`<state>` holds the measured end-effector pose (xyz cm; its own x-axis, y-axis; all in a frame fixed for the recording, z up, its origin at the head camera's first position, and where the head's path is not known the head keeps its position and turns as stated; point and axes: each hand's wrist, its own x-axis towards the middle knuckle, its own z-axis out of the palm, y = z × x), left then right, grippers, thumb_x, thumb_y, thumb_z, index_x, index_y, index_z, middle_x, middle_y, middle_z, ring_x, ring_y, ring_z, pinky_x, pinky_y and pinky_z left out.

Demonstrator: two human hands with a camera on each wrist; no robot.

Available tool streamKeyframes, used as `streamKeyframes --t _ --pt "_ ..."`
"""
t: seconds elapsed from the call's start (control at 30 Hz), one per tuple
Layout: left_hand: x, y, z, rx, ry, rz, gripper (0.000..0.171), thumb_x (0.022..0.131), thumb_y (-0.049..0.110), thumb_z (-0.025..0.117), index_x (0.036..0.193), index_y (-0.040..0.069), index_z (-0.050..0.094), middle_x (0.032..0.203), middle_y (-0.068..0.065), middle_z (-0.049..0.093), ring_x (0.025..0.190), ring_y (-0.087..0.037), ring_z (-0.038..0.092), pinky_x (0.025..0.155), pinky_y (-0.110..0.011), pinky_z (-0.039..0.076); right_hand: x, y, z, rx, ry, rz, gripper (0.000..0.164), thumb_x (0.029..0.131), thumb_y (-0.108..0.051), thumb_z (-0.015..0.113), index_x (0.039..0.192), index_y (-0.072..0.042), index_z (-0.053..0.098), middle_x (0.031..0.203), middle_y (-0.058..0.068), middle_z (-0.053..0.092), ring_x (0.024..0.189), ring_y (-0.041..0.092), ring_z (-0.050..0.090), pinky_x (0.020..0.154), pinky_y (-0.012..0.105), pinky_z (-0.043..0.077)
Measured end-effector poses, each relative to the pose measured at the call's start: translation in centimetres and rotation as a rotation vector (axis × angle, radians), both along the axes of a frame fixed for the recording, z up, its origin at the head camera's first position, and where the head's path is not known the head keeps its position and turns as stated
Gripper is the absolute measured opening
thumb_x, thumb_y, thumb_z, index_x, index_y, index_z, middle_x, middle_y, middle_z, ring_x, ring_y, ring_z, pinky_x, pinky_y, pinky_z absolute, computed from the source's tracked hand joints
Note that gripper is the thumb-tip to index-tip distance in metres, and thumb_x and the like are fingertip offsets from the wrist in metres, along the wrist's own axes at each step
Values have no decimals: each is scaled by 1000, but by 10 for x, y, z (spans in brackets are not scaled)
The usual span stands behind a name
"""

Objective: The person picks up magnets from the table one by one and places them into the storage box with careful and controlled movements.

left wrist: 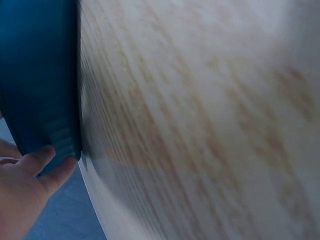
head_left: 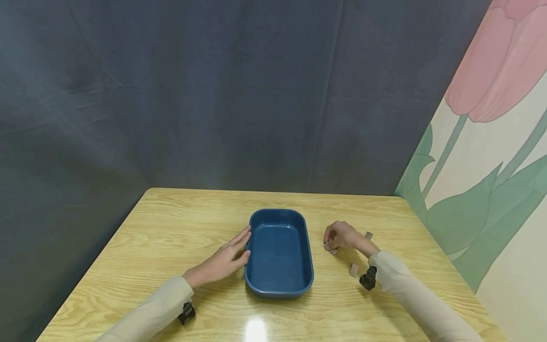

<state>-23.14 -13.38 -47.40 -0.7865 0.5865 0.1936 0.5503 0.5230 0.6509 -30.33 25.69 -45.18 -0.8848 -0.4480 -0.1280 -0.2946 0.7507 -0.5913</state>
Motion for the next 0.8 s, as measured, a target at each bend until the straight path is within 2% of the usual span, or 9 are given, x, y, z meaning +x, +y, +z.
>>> streamKeyframes --t 0.23,0.53,0.8 --pt "1 1 4 -6 -25 -3 61 107 23 47 154 -5 21 165 -9 6 147 -24 18 112 -45 32 0 2 2 -41 -31 -12 10 83 4 76 82 -2 69 73 1 66 62 15 62 58 33 57" --pt "2 0 2 -20 -15 -4 61 107 23 46 154 -6 20 165 -9 4 147 -24 18 111 -46 33 -2 7 5 -113 -65 31 11 88 6 70 81 -1 64 77 7 66 62 21 62 59 40 58" --pt "3 0 3 -25 -23 -8 62 108 24 45 155 -6 18 166 -9 2 147 -24 18 111 -46 34 0 6 6 -138 -103 4 8 89 12 61 85 5 62 80 9 66 63 21 61 59 40 57"
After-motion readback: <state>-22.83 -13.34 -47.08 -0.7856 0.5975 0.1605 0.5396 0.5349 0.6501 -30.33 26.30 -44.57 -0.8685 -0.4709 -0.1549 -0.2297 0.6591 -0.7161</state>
